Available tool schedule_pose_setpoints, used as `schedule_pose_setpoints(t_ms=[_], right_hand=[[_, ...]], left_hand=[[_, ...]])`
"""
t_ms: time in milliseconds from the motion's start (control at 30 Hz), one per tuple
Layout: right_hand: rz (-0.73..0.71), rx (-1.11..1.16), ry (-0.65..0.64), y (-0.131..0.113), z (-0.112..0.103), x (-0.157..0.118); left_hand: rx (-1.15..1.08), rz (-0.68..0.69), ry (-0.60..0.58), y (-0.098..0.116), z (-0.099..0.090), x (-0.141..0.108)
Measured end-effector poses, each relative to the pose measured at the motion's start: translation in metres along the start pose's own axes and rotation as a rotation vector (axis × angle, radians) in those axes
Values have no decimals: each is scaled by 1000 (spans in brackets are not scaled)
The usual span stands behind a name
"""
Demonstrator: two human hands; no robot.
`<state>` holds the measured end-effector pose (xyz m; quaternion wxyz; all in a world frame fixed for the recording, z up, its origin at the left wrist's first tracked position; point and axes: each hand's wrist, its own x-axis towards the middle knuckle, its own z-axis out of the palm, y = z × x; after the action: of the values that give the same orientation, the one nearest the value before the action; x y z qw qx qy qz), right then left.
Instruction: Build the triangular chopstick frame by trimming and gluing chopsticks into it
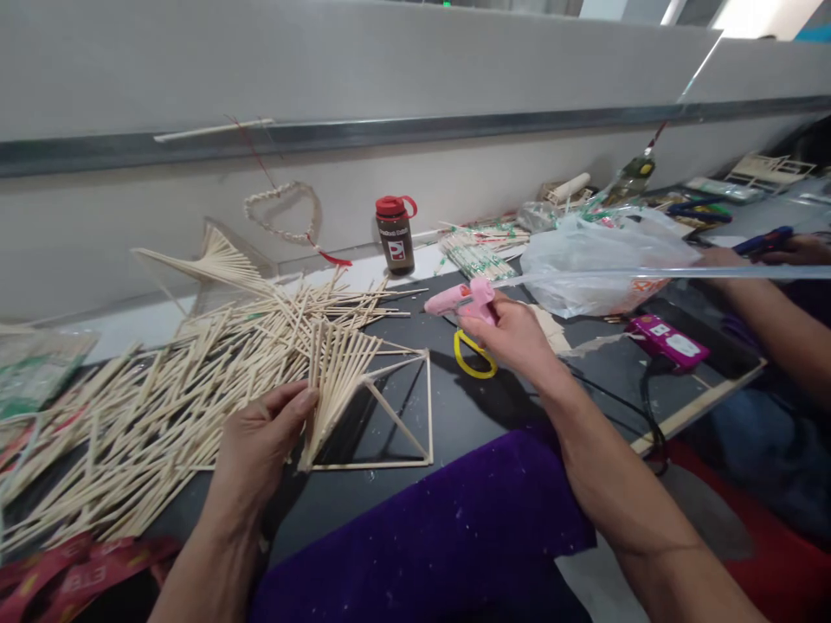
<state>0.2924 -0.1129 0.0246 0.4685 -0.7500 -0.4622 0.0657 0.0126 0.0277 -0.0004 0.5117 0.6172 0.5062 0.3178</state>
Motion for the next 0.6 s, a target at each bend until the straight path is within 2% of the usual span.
schedule_pose_setpoints(t_ms=[100,167,267,333,467,600], right_hand=[[103,52,151,13,-26,-6],[165,123,205,25,-46,-12],[269,226,240,42,-72,-24],[360,310,226,54,-82,-33],[506,443,181,73,-83,-46],[529,564,211,87,-71,-48]], left_hand=[[-108,-16,29,1,0,0],[-143,18,76,6,1,-2],[-181,81,144,17,6,-8],[-197,107,194,23,10,-13],[-225,134,201,27,14,-15],[-220,124,201,23,14,-13]])
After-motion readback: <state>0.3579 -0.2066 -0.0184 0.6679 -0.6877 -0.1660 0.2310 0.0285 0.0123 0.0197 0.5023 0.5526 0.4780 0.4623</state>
